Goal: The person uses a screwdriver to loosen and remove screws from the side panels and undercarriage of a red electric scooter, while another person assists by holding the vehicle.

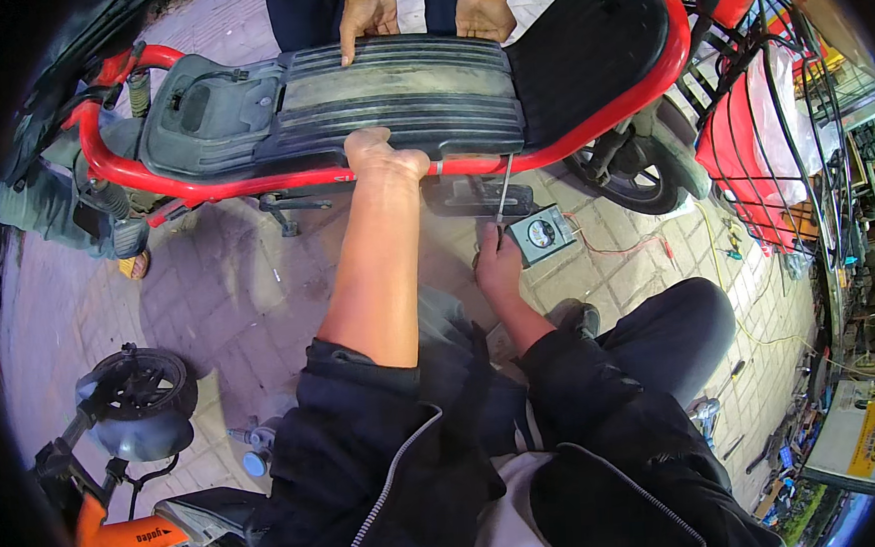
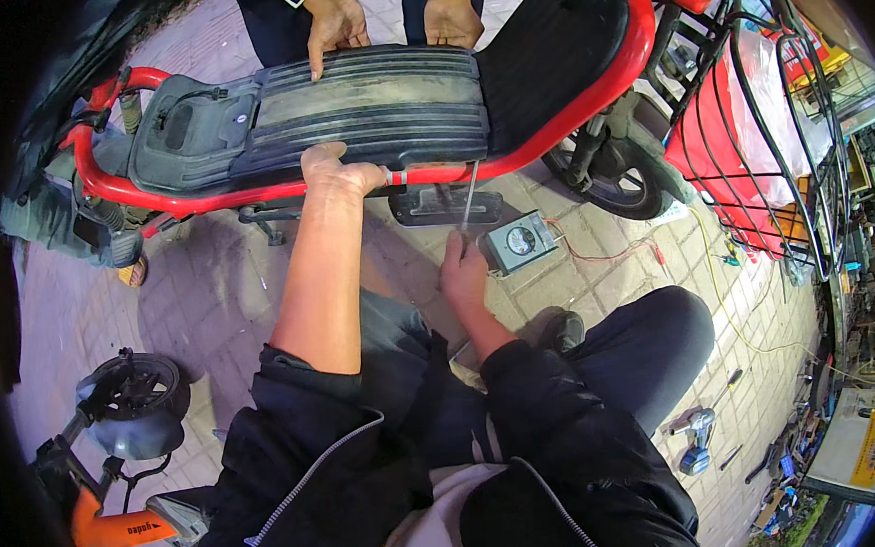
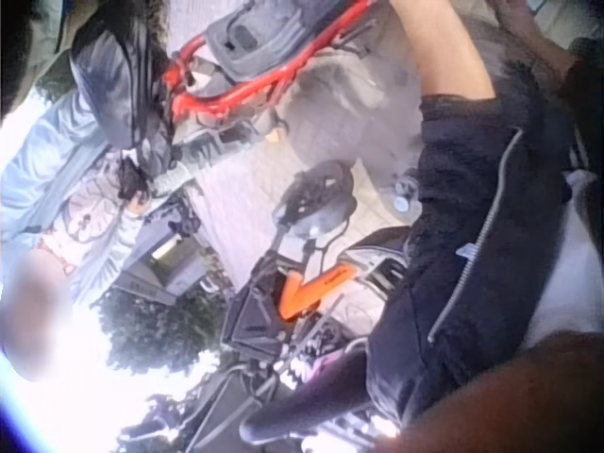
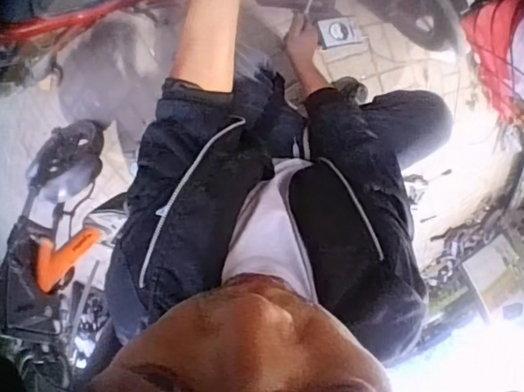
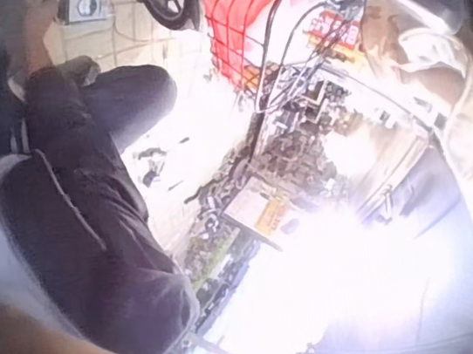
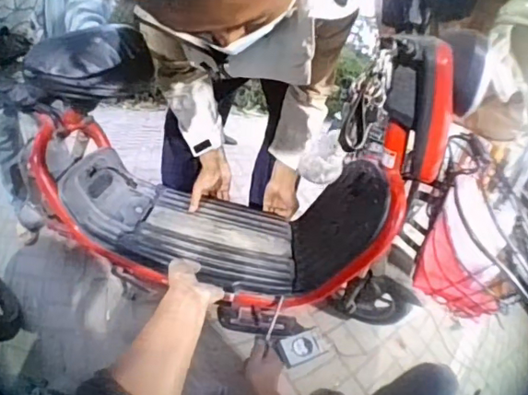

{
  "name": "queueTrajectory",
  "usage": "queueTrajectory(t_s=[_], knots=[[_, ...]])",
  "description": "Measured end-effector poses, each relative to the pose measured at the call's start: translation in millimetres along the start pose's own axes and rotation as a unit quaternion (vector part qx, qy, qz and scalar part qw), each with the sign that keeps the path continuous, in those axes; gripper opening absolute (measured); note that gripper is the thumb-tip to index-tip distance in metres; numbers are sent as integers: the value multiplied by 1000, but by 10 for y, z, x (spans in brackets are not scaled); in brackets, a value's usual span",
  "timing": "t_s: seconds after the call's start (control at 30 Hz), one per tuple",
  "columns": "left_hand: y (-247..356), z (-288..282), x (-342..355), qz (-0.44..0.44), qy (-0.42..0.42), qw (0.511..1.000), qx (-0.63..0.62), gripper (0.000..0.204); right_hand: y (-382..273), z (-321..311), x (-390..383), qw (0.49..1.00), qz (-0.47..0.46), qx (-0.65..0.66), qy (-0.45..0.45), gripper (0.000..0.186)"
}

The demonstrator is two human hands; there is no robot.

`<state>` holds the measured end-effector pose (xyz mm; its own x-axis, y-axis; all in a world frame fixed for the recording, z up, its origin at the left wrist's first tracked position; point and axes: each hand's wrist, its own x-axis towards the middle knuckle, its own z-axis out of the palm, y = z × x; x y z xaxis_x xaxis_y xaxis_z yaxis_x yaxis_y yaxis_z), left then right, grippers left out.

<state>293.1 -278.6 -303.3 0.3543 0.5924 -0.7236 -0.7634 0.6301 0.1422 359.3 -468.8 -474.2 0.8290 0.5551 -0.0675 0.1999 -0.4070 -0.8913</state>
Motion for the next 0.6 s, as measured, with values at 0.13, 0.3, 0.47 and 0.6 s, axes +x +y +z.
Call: queueTrajectory(t_s=[0.13, 0.3, 0.47, 0.6], knots=[[89, -34, 64, 2, 8, 999, 33, 49, -44, 101, -29, 999, -28, 43, -7, 48], [-38, -27, 49, 4, -3, 1000, -12, 45, -183, -87, -78, 997, 58, 51, -29, 46], [91, -26, 96, 16, -36, 999, -25, 43, -434, -350, -511, 993, 48, -49, -93, 49], [-58, 7, 133, 23, -81, 994, -65, 40, -494, -451, -750, 963, -52, -160, -212, 44]])
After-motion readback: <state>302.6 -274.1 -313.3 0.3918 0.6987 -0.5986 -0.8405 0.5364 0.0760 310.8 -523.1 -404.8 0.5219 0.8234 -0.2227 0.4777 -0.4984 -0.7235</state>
